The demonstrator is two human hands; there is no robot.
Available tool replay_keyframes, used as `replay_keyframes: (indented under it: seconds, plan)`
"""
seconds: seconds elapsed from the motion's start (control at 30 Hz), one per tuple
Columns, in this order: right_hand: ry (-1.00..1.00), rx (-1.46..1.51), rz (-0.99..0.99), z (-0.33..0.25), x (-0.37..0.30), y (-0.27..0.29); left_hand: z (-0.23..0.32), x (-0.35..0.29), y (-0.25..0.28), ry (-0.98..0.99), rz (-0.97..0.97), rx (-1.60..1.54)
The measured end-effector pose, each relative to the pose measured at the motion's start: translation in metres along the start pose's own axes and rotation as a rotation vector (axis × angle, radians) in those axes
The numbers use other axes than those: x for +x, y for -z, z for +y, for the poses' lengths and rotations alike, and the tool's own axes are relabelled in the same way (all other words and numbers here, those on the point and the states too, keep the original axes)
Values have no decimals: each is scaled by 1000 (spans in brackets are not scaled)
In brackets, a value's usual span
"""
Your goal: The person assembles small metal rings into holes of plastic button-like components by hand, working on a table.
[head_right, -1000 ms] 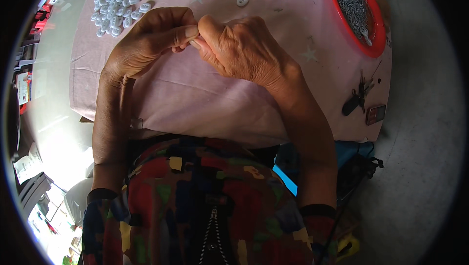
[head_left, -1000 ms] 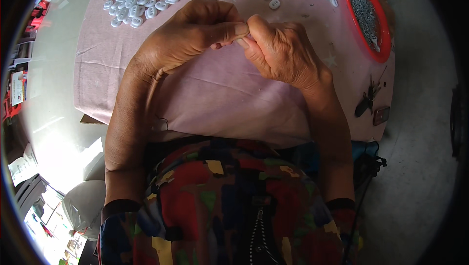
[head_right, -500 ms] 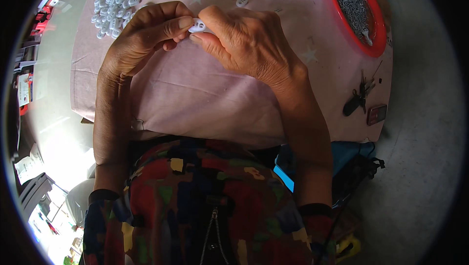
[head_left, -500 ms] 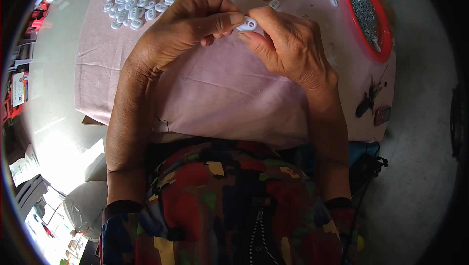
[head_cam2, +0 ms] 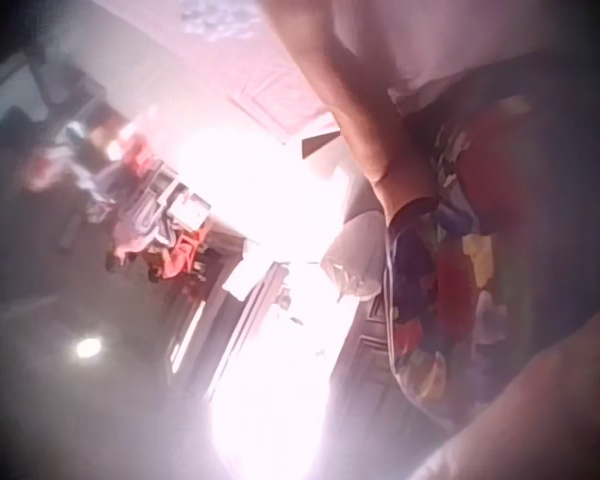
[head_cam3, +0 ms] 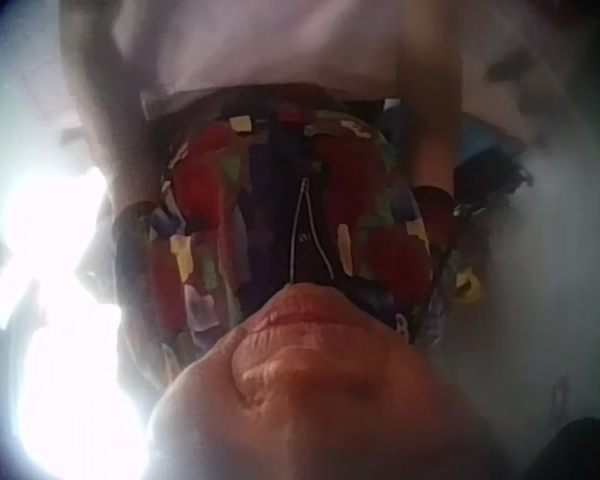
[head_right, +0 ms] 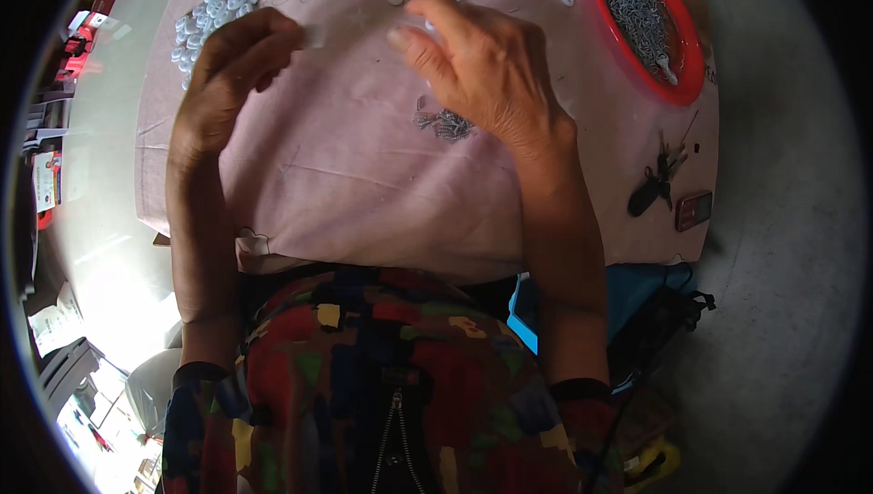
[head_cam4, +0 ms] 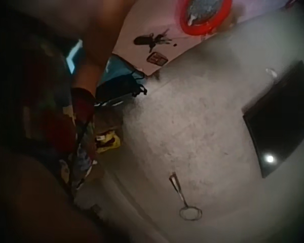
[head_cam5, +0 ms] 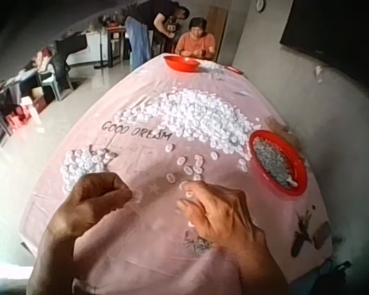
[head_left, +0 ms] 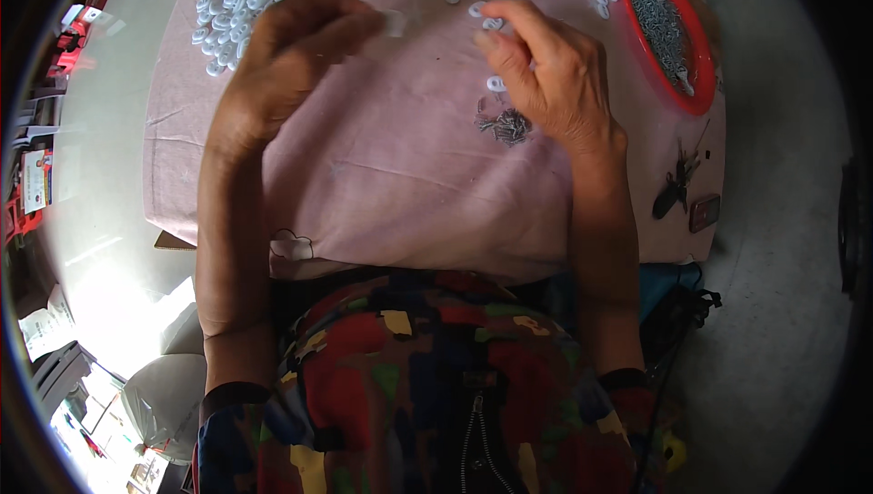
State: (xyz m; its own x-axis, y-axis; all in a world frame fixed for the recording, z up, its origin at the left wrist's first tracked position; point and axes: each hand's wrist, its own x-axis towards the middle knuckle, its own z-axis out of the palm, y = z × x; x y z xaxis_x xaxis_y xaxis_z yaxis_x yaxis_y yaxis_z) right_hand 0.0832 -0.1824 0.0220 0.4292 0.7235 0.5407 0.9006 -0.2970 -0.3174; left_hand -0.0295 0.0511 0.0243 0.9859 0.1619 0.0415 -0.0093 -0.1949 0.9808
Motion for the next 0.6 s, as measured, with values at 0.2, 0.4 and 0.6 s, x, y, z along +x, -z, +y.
replay_keyframes:
  seconds: [0.2, 0.4, 0.6]
  plan:
    - [-255, -130, -58, 32, -14, 6, -11, -1, 60, 111, 426, 754]
    - [-263, 8, -142, 31, -13, 0, -19, 0, 71, 21, 535, 778]
    - [-310, 249, -221, 25, -9, 24, -22, 3, 75, 13, 610, 889]
